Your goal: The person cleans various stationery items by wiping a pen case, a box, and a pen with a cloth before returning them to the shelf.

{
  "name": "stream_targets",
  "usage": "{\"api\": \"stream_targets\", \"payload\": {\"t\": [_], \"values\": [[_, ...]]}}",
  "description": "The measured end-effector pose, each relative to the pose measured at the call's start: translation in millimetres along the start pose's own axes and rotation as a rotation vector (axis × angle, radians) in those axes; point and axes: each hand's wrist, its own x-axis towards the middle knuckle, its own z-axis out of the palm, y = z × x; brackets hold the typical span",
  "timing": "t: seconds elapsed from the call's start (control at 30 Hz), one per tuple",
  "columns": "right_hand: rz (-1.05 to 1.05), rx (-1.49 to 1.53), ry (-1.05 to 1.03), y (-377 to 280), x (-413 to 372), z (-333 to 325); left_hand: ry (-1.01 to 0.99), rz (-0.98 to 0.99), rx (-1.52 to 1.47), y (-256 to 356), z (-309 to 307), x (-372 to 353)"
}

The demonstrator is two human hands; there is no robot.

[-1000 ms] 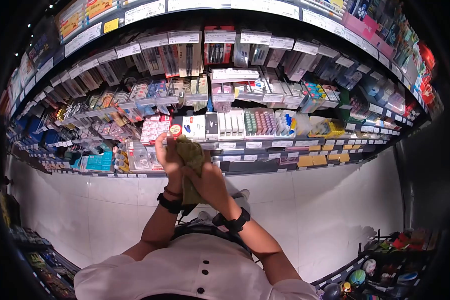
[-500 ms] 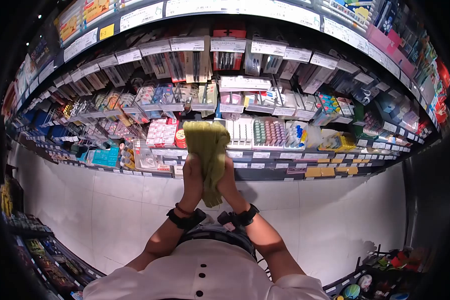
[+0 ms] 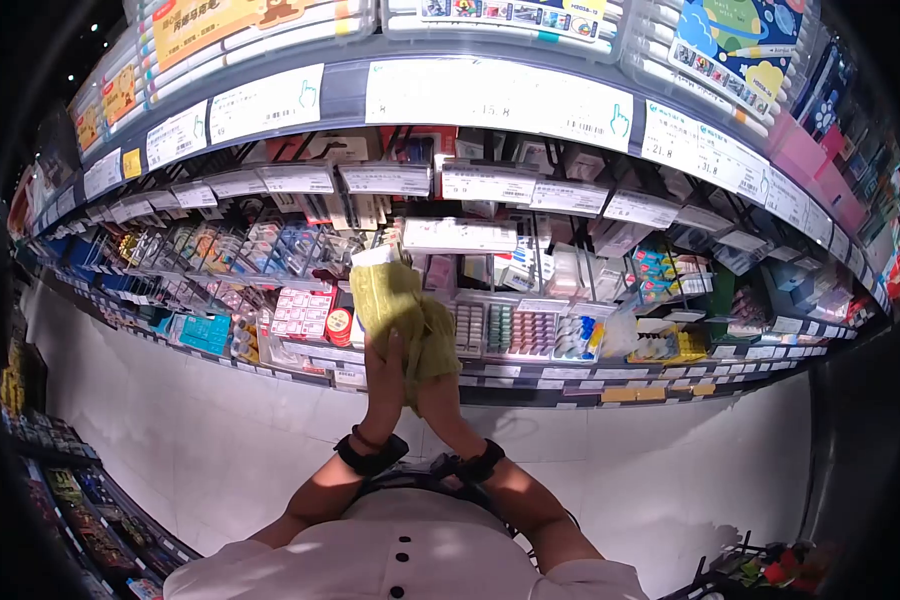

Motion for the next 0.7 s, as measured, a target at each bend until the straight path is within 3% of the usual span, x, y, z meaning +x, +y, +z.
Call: {"api": "stream_targets", "payload": {"t": [0.03, 0.1, 0.2, 0.23, 0.33, 0.4, 0.47, 0.53, 0.57, 0.7], "values": [[-0.055, -0.012, 0.026, -1, 9, -7, 0.030, 0.049, 0.040, -6, 11, -1], [0.035, 0.110, 0.027, 12, 27, -22, 0.040, 0.206, 0.211, -12, 25, 8], [0.258, 0.282, 0.010, 23, 47, -41, -0.087, 0.101, 0.414, 2, 35, 18], [0.346, 0.336, 0.002, 17, 55, -45, -0.128, 0.130, 0.359, 7, 36, 22], [0.496, -0.348, -0.334, -39, 77, -85, -0.226, 0.186, 0.286, 10, 31, 28], [0.049, -0.551, -0.133, 10, 77, -118, -0.260, 0.193, 0.363, 9, 25, 28], [-0.002, -0.276, 0.201, -32, 82, -121, -0.265, 0.223, 0.441, 16, 25, 27], [-0.099, -0.275, 0.289, -54, 82, -114, -0.294, 0.371, 0.535, 19, 26, 27], [-0.147, -0.276, 0.340, -61, 80, -110, -0.333, 0.336, 0.544, 19, 26, 27], [0.038, -0.085, 0.287, -73, 69, -104, -0.443, 0.285, 0.583, 25, 26, 30]]}}
